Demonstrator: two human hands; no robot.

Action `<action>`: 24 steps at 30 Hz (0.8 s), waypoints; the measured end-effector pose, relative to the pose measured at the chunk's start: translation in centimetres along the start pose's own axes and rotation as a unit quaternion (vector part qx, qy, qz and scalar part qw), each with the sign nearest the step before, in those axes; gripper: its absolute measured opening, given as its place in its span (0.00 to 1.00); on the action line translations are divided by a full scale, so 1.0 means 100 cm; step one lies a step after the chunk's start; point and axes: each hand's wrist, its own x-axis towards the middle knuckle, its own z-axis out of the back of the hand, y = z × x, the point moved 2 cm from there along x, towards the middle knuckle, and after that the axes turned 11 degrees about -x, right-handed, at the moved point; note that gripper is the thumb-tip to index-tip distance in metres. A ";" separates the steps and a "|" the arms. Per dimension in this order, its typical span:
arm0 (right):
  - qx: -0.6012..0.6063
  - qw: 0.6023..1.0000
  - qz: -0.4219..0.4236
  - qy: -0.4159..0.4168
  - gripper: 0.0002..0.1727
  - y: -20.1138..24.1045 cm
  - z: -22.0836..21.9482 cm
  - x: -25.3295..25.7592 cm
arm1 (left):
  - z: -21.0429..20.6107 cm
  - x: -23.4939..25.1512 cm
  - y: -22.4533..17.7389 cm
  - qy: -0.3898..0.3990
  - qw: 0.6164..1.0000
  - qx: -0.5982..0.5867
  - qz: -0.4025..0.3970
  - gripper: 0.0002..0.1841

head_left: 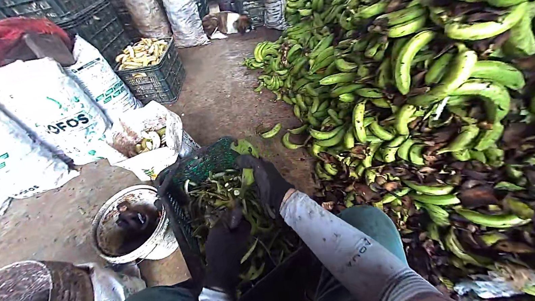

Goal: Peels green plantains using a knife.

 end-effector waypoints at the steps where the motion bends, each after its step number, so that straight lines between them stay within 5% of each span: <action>1: 0.014 1.000 -0.014 0.000 0.27 0.002 0.001 0.011 | 0.002 -0.009 0.004 0.021 0.999 0.041 0.017 0.18; 4: 0.022 0.999 -0.031 -0.007 0.30 0.018 0.013 0.042 | 0.017 -0.027 0.036 -0.008 0.999 -0.023 0.038 0.17; 9: -0.308 0.951 0.029 0.017 0.48 0.012 0.028 0.055 | 0.031 -0.035 0.050 -0.153 0.946 -0.271 -0.096 0.11; 12: -0.186 0.976 0.010 0.111 0.34 -0.024 0.009 0.021 | 0.029 -0.031 0.034 -0.163 0.913 -0.319 -0.197 0.23; 15: 0.071 0.970 -0.067 0.222 0.33 -0.046 -0.016 -0.005 | 0.021 -0.021 0.030 -0.155 0.911 -0.274 -0.267 0.22; 21: 0.250 0.961 0.013 0.116 0.21 -0.050 -0.024 -0.010 | 0.001 -0.017 0.016 -0.135 0.972 -0.067 -0.180 0.19; 24: 0.149 0.989 0.013 -0.005 0.21 -0.043 -0.024 -0.008 | -0.010 -0.019 0.007 -0.076 0.987 -0.081 -0.113 0.13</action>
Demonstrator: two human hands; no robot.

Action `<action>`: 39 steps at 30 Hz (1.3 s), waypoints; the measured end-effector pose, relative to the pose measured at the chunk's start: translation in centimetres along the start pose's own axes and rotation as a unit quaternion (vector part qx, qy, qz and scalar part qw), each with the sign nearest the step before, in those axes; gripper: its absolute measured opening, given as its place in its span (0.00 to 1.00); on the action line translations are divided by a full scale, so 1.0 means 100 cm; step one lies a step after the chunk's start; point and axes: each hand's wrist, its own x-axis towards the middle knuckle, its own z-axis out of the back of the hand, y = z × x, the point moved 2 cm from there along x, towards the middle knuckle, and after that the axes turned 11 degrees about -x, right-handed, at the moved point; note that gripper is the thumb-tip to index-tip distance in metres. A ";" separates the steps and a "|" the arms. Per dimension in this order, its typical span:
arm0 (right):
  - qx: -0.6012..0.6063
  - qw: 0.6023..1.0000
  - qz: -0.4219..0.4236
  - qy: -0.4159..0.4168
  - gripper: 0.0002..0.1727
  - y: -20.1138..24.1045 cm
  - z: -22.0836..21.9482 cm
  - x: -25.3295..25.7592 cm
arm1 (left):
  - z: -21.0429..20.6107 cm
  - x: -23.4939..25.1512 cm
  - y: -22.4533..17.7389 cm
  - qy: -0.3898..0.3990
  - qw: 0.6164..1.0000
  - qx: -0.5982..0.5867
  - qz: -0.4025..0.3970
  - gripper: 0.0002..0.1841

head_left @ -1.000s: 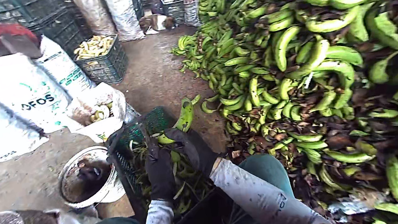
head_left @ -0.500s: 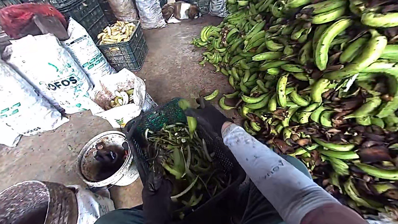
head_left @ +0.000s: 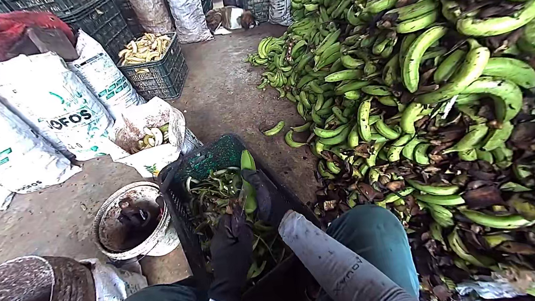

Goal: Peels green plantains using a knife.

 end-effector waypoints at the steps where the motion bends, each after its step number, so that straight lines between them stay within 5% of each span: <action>1: -0.075 0.997 0.007 -0.028 0.24 0.001 0.002 0.004 | -0.002 0.000 -0.001 0.016 0.999 -0.028 0.035 0.10; 5: -0.240 0.967 0.019 -0.080 0.32 0.003 0.019 0.029 | 0.008 -0.009 0.005 0.046 0.987 -0.083 0.126 0.13; 7: -0.219 0.963 0.031 -0.152 0.35 0.010 0.060 0.056 | 0.028 -0.028 0.004 0.054 0.991 -0.047 0.114 0.14; 9: -0.159 0.966 0.061 -0.195 0.36 0.034 0.094 0.079 | 0.042 -0.038 -0.004 0.039 0.986 -0.153 0.045 0.16; 12: -0.195 0.968 0.088 -0.128 0.40 0.065 0.108 0.061 | 0.043 -0.008 -0.024 0.067 0.955 -0.289 -0.029 0.19; 15: -0.239 0.962 0.103 -0.086 0.39 0.086 0.100 0.022 | 0.039 0.037 -0.033 0.078 0.995 -0.053 0.031 0.24; 17: -0.227 0.959 0.155 -0.068 0.38 0.103 0.091 0.010 | 0.029 0.052 -0.029 0.088 0.996 -0.015 0.029 0.26; 23: -0.097 0.960 0.263 -0.012 0.38 0.100 0.068 -0.013 | -0.036 0.020 -0.007 0.136 0.933 -0.331 0.017 0.28; 29: -0.068 0.955 0.290 0.004 0.36 0.087 0.055 -0.018 | -0.034 0.012 -0.063 0.110 0.872 -0.470 -0.089 0.24; 32: -0.039 0.963 0.265 0.032 0.32 0.097 0.050 -0.022 | -0.038 0.018 -0.025 0.164 0.912 -0.373 0.049 0.24; 35: -0.006 0.969 0.225 0.099 0.32 0.110 0.051 -0.013 | -0.042 0.016 0.025 0.234 0.905 -0.299 0.194 0.28; 39: -0.015 0.976 0.164 0.144 0.27 0.104 0.066 0.011 | -0.021 0.022 -0.007 0.181 0.936 -0.287 0.093 0.25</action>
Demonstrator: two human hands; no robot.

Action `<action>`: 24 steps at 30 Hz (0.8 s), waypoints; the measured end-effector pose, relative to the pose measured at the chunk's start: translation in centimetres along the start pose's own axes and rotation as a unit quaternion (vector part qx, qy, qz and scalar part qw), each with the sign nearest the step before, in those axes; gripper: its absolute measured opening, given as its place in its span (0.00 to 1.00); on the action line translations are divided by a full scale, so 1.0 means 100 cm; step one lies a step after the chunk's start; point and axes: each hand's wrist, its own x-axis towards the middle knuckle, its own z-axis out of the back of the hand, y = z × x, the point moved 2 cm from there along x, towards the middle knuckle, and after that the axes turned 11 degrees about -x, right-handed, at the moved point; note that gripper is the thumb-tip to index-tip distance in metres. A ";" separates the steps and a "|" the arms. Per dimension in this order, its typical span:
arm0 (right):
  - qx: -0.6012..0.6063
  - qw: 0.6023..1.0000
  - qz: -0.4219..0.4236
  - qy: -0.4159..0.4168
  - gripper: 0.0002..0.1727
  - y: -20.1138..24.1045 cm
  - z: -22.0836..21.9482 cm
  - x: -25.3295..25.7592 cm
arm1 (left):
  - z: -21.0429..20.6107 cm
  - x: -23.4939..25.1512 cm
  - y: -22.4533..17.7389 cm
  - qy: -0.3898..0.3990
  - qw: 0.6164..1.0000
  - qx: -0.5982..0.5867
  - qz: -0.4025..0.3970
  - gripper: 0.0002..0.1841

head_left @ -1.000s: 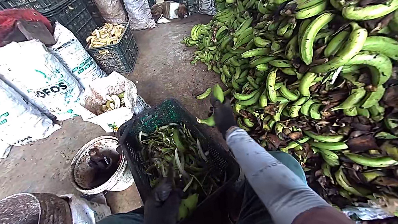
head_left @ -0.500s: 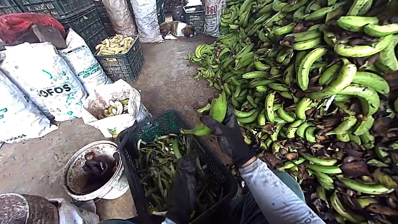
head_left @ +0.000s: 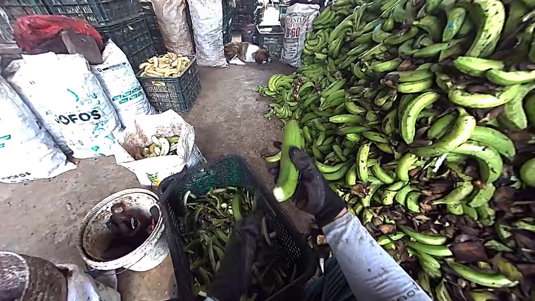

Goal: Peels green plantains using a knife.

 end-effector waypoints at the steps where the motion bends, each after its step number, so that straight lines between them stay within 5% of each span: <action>1: -0.008 1.000 -0.013 -0.009 0.27 -0.003 0.001 0.002 | 0.000 0.000 -0.020 -0.003 0.998 0.037 -0.043 0.25; 5: 0.007 0.998 -0.041 -0.043 0.27 -0.016 -0.008 0.001 | 0.008 -0.005 -0.065 0.011 0.930 0.327 -0.168 0.35; 8: 0.021 0.998 -0.036 -0.056 0.25 -0.026 -0.013 -0.001 | 0.009 -0.003 -0.065 0.011 0.880 0.424 -0.213 0.37; 13: 0.109 0.992 -0.052 -0.037 0.27 -0.042 -0.039 -0.010 | 0.026 0.015 -0.054 -0.001 0.886 0.425 -0.186 0.33; 18: 0.188 0.971 -0.136 0.064 0.29 -0.066 -0.064 -0.039 | 0.049 0.036 -0.064 -0.173 0.833 0.483 -0.208 0.26; 22: 0.143 0.984 -0.073 0.075 0.24 -0.067 -0.054 -0.045 | 0.064 0.042 -0.073 -0.225 0.865 0.414 -0.175 0.29; 24: 0.141 0.987 -0.047 0.061 0.28 -0.064 -0.044 -0.036 | 0.062 0.036 -0.073 -0.178 0.884 0.390 -0.188 0.28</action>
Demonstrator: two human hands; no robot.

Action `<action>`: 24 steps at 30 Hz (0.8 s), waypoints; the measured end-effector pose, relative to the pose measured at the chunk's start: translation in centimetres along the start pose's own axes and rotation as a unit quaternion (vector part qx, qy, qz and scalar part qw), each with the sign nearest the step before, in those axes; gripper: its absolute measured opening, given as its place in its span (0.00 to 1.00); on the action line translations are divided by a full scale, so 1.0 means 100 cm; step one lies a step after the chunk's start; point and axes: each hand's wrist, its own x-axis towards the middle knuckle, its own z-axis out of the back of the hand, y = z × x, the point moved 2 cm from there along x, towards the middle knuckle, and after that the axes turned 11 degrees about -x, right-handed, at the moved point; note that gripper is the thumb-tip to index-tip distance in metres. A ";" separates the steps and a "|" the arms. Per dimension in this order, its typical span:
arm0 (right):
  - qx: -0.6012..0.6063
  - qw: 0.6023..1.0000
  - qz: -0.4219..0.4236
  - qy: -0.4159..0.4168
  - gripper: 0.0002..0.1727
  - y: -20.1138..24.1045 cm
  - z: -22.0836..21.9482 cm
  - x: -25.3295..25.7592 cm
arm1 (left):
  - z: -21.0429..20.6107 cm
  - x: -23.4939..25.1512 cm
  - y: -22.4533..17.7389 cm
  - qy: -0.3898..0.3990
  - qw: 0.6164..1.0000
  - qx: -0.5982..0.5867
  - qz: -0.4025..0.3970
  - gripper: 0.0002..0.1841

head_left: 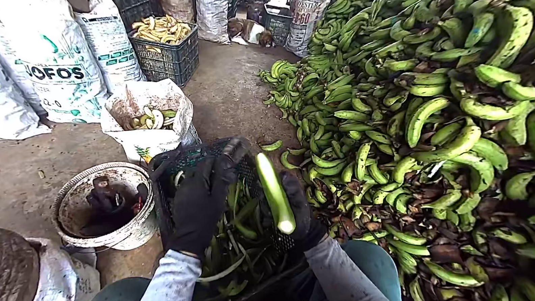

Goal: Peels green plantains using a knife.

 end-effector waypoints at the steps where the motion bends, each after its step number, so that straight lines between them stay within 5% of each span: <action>1: -0.014 0.999 0.024 -0.022 0.27 0.003 0.005 0.005 | -0.002 -0.007 -0.003 0.039 0.999 -0.031 -0.013 0.26; 5: -0.189 0.962 0.122 -0.154 0.22 0.025 0.020 0.024 | -0.017 -0.044 -0.015 0.172 0.977 -0.115 -0.056 0.33; 8: -0.186 0.965 0.112 -0.149 0.23 0.028 0.019 0.027 | -0.024 -0.048 -0.012 0.184 0.974 -0.103 -0.080 0.34; 11: -0.071 0.996 0.052 -0.033 0.15 0.012 0.004 0.016 | -0.022 -0.026 -0.002 0.124 0.989 -0.026 -0.074 0.29; 14: -0.076 0.996 -0.037 0.020 0.21 -0.001 -0.004 0.000 | -0.011 -0.006 0.008 0.011 0.998 0.035 -0.055 0.25; 17: -0.060 0.998 -0.029 0.017 0.32 -0.002 0.001 -0.001 | -0.006 -0.005 0.008 -0.015 0.999 0.010 -0.038 0.28; 19: -0.099 0.994 0.037 -0.015 0.35 0.004 0.008 0.005 | -0.009 -0.018 0.006 0.032 0.998 -0.036 -0.049 0.29; 21: -0.151 0.979 0.089 -0.108 0.27 0.013 0.014 0.016 | -0.015 -0.036 0.002 0.106 0.989 -0.078 -0.060 0.33; 24: -0.175 0.959 0.100 -0.200 0.23 0.026 0.018 0.029 | -0.025 -0.057 -0.006 0.123 0.983 -0.078 -0.115 0.36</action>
